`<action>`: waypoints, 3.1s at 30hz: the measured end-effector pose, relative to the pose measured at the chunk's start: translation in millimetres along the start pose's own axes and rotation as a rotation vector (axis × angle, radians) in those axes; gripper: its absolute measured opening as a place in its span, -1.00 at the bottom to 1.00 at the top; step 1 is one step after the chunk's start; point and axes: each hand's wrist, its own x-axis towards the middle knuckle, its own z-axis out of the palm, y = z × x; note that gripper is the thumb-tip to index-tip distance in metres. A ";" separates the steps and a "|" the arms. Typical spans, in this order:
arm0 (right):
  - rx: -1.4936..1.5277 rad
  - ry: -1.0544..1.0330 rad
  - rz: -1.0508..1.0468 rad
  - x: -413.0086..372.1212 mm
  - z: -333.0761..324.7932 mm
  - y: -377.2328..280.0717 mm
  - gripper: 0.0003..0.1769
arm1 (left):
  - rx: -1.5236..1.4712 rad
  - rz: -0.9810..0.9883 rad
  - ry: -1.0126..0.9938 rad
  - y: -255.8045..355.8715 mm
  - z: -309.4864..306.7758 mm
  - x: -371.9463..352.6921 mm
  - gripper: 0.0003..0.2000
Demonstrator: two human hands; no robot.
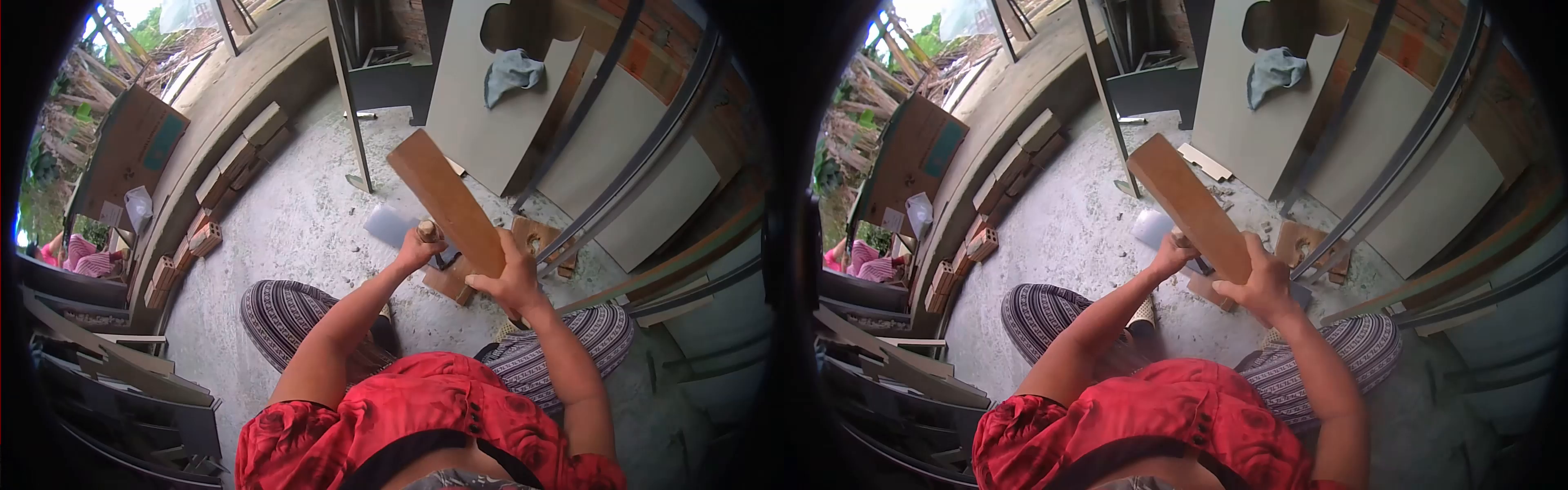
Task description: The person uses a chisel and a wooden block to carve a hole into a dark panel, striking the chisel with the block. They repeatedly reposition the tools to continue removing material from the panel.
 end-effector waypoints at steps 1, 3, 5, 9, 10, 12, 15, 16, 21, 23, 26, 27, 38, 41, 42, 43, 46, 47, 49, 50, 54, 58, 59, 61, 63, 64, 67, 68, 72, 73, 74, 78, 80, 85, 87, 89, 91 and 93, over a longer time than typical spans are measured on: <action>0.121 0.097 -0.049 -1.8 -1.0 -3.8 -0.27 | -0.037 -0.026 -0.006 -1.8 2.0 1.1 -0.85; 0.189 0.108 -0.095 -3.5 4.1 0.7 -0.25 | -0.005 -0.107 -0.043 17.3 4.6 -4.4 -0.86; 0.079 0.034 0.026 -2.4 9.2 9.3 -0.25 | -0.024 -0.033 -0.043 11.8 6.4 -3.2 -0.87; 0.089 -0.194 0.176 7.6 18.6 23.4 -0.35 | -0.142 0.025 -0.003 16.7 4.8 -4.6 -0.84; 0.182 -0.143 0.206 8.3 21.2 28.8 -0.36 | -0.058 -0.017 -0.027 9.7 1.4 -0.1 -0.83; 0.314 -0.058 0.282 11.3 23.3 36.5 -0.35 | 0.025 -0.066 -0.068 5.4 0.0 3.7 -0.81; 0.230 0.049 0.343 14.9 39.0 71.5 -0.34 | 0.051 -0.017 -0.043 6.8 2.2 -0.6 -0.81; 0.197 0.040 0.412 14.1 42.0 78.8 -0.31 | 0.051 -0.009 -0.033 9.4 2.3 -1.9 -0.81; -0.178 -0.093 0.610 1.6 76.3 128.3 -0.23 | 0.151 -0.028 -0.108 17.8 3.4 -3.0 -0.82; -0.203 -0.129 0.716 0.6 94.3 143.1 -0.20 | 0.074 0.032 -0.098 12.7 5.5 -2.2 -0.80; -0.384 -0.152 0.677 -12.2 117.9 145.8 -0.30 | 0.146 0.058 -0.054 3.6 4.2 -2.0 -0.77; -0.386 -0.163 0.661 -10.9 119.1 143.3 -0.30 | 0.168 0.056 -0.054 -0.4 4.4 -0.8 -0.76; 0.358 -0.156 0.455 54.7 50.5 64.8 -0.51 | 0.369 -0.051 -0.157 22.7 0.8 -9.4 -0.80; 0.229 -0.328 0.245 46.5 69.5 54.2 -0.55 | 0.290 0.084 -0.227 9.1 12.2 -11.4 -0.75; 0.266 -0.341 0.197 45.0 78.2 61.3 -0.54 | 0.394 0.080 -0.237 5.8 16.4 -12.0 -0.73; 0.180 -0.314 0.147 41.8 83.8 64.5 -0.53 | 0.502 0.078 -0.242 4.6 16.8 -12.8 -0.71; 0.135 -0.260 0.025 43.9 89.7 69.8 -0.55 | 0.883 -0.037 -0.303 20.9 10.3 -12.9 -0.68; 0.101 -0.243 -0.077 45.0 87.6 70.4 -0.58 | 1.012 -0.047 -0.300 32.7 7.1 -15.1 -0.68; 0.208 -0.220 -0.020 52.3 84.3 75.9 -0.62 | 1.157 -0.030 -0.406 47.9 -3.0 -9.6 -0.69; 0.296 -0.241 0.137 52.9 73.3 51.3 -0.64 | 1.285 -0.044 -0.504 54.9 -7.4 -7.5 -0.70; 0.460 -0.265 0.272 50.7 33.5 15.2 -0.70 | 1.357 0.131 -0.762 124.2 -41.4 5.8 -0.73; 0.539 -0.242 0.294 35.6 7.2 7.0 -0.73 | 1.338 0.202 -0.661 177.9 -59.8 3.4 -0.80; 0.548 -0.210 0.306 34.5 5.2 7.3 -0.74 | 1.190 0.250 -0.554 176.2 -62.7 4.4 -0.84; 0.573 -0.165 0.322 36.3 15.3 15.8 -0.74 | 0.867 0.307 -0.384 147.7 -66.1 7.7 -0.84; 0.507 -0.110 0.274 33.4 27.2 21.5 -0.74 | 0.939 0.109 -0.311 135.2 -49.1 5.4 -0.80; 0.557 -0.101 0.243 33.7 31.2 22.6 -0.72 | 0.931 0.105 -0.340 128.2 -43.1 2.7 -0.78; 0.451 -0.061 0.086 34.7 37.1 42.7 -0.73 | 0.997 0.068 -0.444 108.9 -28.8 0.5 -0.79; 0.408 -0.049 0.050 35.2 37.7 43.3 -0.69 | 0.937 0.117 -0.478 106.5 -27.7 -1.5 -0.78; 0.103 -0.011 -0.046 30.1 36.3 41.0 -0.52 | 0.858 0.136 -0.557 118.0 -17.4 -3.0 -0.64; 0.118 -0.024 -0.008 29.4 38.2 45.6 -0.50 | 0.845 0.143 -0.573 115.0 -14.6 0.3 -0.62; 0.092 -0.008 -0.033 29.6 38.3 48.4 -0.51 | 0.831 0.151 -0.605 110.3 -13.3 4.0 -0.59; 0.067 0.124 -0.054 31.6 42.3 58.7 -0.50 | 0.811 0.100 -0.660 124.1 1.9 10.8 -0.69; 0.113 0.134 -0.007 30.5 37.4 58.1 -0.51 | 0.799 0.120 -0.655 114.8 4.2 17.2 -0.74; 0.094 0.188 -0.029 28.3 28.1 60.7 -0.57 | 0.817 0.144 -0.673 102.2 10.7 25.9 -0.89; 0.128 0.212 -0.006 28.4 20.6 59.4 -0.56 | 0.743 0.045 -0.659 98.7 12.4 28.1 -0.91; 0.159 0.227 0.012 27.3 15.1 60.9 -0.55 | 0.665 -0.055 -0.631 97.9 17.8 29.0 -0.91; 0.244 0.260 0.049 28.1 15.5 62.2 -0.57 | 0.678 -0.015 -0.606 101.6 23.2 28.5 -0.92; 0.241 0.292 0.029 26.6 12.7 63.7 -0.59 | 0.694 -0.047 -0.588 90.8 23.1 35.5 -0.93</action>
